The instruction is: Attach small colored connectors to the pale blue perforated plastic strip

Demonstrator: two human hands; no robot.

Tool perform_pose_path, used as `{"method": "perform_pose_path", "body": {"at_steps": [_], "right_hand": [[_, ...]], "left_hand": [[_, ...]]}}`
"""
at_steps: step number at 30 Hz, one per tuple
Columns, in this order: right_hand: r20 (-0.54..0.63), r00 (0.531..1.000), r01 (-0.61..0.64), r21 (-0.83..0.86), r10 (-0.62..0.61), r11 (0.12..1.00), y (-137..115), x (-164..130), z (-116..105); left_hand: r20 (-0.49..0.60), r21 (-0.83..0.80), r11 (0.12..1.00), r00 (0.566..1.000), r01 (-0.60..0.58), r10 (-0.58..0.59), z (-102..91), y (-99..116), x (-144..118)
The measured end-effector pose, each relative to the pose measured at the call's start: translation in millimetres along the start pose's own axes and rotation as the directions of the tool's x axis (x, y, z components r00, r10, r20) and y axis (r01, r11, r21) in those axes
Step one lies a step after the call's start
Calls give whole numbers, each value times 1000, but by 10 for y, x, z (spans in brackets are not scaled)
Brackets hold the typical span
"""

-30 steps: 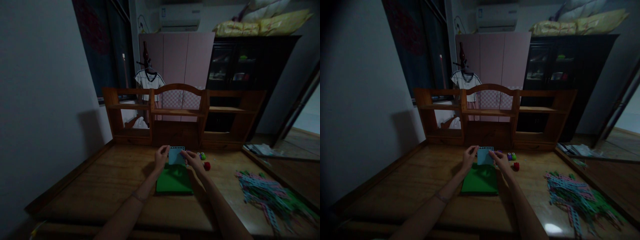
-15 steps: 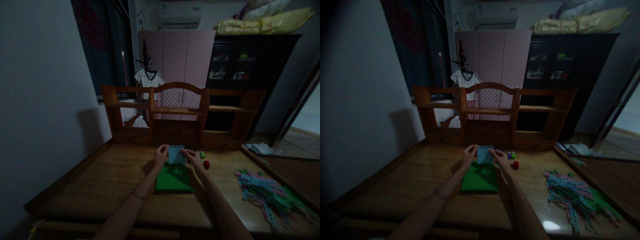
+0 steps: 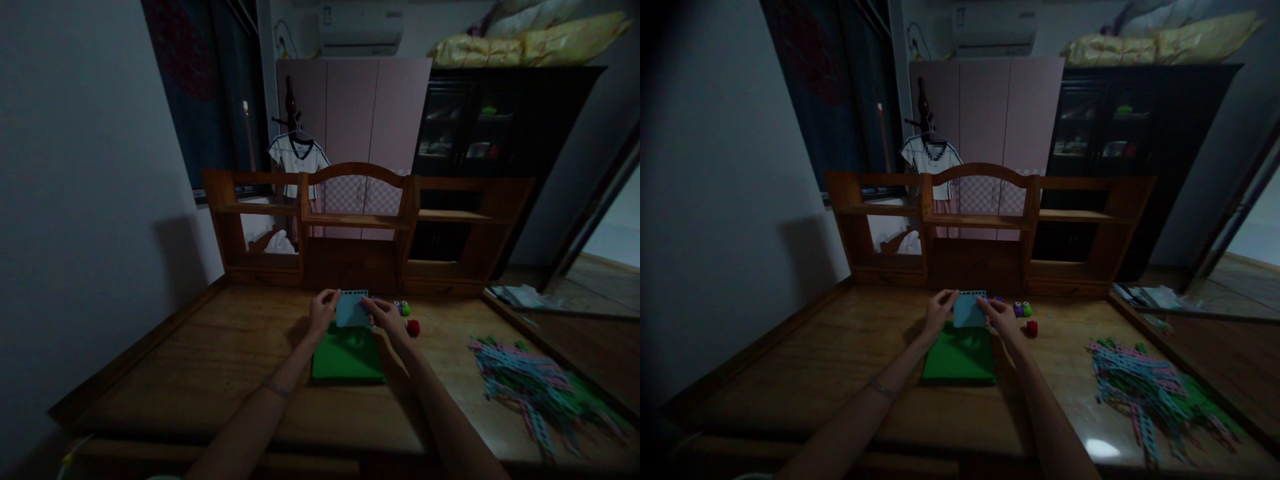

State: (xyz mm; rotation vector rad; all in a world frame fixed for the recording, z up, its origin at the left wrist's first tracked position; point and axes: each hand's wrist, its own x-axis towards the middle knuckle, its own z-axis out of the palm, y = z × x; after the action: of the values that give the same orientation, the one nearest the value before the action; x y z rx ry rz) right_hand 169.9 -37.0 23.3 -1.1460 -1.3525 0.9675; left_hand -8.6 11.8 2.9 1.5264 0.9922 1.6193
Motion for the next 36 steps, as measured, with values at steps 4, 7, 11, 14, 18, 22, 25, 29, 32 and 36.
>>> {"method": "perform_pose_path", "body": {"at_steps": [4, 7, 11, 14, 18, 22, 25, 29, 32, 36], "right_hand": [[-22, 1000, 4, 4, -4, 1000, -14, -9, 2], [-25, 1000, 16, 18, -16, 1000, -31, -21, 8], [-23, 1000, 21, 22, -20, 1000, -46, -30, 13], [-17, 1000, 6, 23, -6, 1000, -66, -37, 16], [-28, 1000, -9, -24, 9, 1000, -87, -45, 22], [-14, 1000, -6, -37, 5, 999, -52, -32, 18], [-8, 1000, 6, -36, -6, 999, -14, -13, 15], [7, 1000, -1, -29, 1, 1000, 13, 8, 18], [16, 1000, -2, -39, 3, 999, 30, 19, 19], [18, 1000, -6, -30, 7, 1000, 57, 32, 12]], "left_hand": [[-21, 6, 1000, 1000, 22, -22, 10, -15, 5], [-12, 1, 999, 999, 33, -33, 8, -19, 7], [0, -5, 1000, 1000, 12, -12, 3, -33, 2], [6, 3, 1000, 1000, -17, 17, 1, -61, 8], [-5, 41, 997, 998, -60, 61, -5, -108, 41], [-15, 40, 998, 998, -52, 53, -9, -128, 54], [-4, 30, 999, 999, -39, 39, 2, -126, 40], [22, 49, 998, 999, -24, 23, 30, -126, 28], [28, 66, 997, 998, -51, 50, 31, -123, 30], [37, 69, 994, 996, -87, 85, 14, -102, 31]]}}
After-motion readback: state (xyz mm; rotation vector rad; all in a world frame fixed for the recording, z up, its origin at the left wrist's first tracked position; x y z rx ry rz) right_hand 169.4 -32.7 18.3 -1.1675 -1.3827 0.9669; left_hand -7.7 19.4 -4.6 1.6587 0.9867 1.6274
